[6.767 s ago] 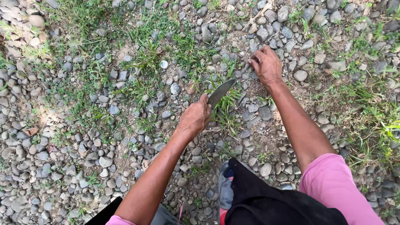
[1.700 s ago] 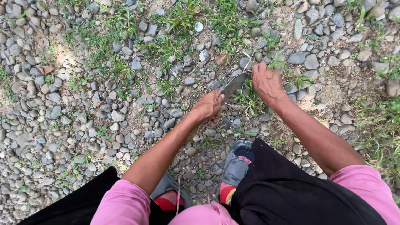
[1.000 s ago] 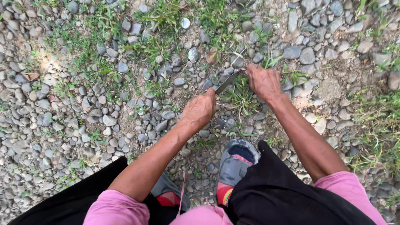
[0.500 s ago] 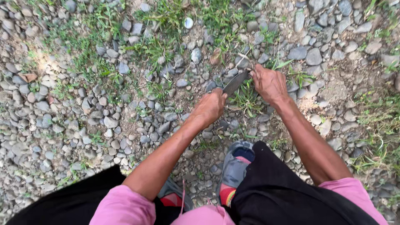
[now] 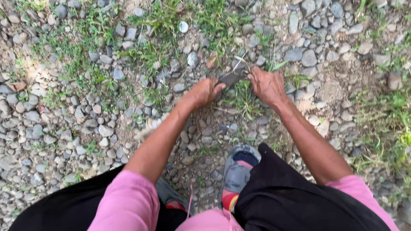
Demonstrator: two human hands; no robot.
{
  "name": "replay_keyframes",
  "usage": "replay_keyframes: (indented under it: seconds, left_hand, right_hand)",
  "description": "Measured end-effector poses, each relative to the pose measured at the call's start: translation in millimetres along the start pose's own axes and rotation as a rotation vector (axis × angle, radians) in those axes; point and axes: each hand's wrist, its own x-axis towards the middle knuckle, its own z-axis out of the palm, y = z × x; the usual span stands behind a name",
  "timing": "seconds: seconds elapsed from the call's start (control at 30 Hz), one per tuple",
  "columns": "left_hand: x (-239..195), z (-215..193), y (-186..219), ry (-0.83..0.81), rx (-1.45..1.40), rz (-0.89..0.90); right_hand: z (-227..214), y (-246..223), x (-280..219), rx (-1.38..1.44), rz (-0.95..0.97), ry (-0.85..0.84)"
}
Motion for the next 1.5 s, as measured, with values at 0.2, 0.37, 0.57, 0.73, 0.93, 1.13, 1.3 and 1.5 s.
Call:
replay_keyframes:
  seconds: [0.2,0.37,0.57,0.73,0.93,1.13,1.3,1.5]
  left_hand:
    - [17,-41,-9,0.025,0.367,0.239]
    - [-8,-19,24,0.002,0.236,0.041]
    - [-42,-30,43,-0.012,0.233,-0.097]
    - [-54,-51,75,-0.123,0.114,-0.275]
    - [-18,-61,85,-0.1,0.146,-0.269]
    - [6,-64,29,-0.23,0.075,-0.208]
    - [-7,-27,-13,-0.261,-0.366,-0.358]
    - [-37,-4,20,-0.163,-0.431,-0.456]
  right_hand:
    - [5,-3,-3,0.008,0.119,-0.116]
    - [9,6,-3,0.04,0.15,-0.173]
    - [13,18,0,0.039,0.171,-0.239]
    - [7,14,1,0.06,0.165,-0.219]
    - [8,11,3,0.046,0.17,-0.238]
    - [7,19,13,0.112,0.178,-0.179]
    - [32,34,3,0.026,0.171,-0.243]
    - [27,25,-1,0.017,0.2,-0.212]
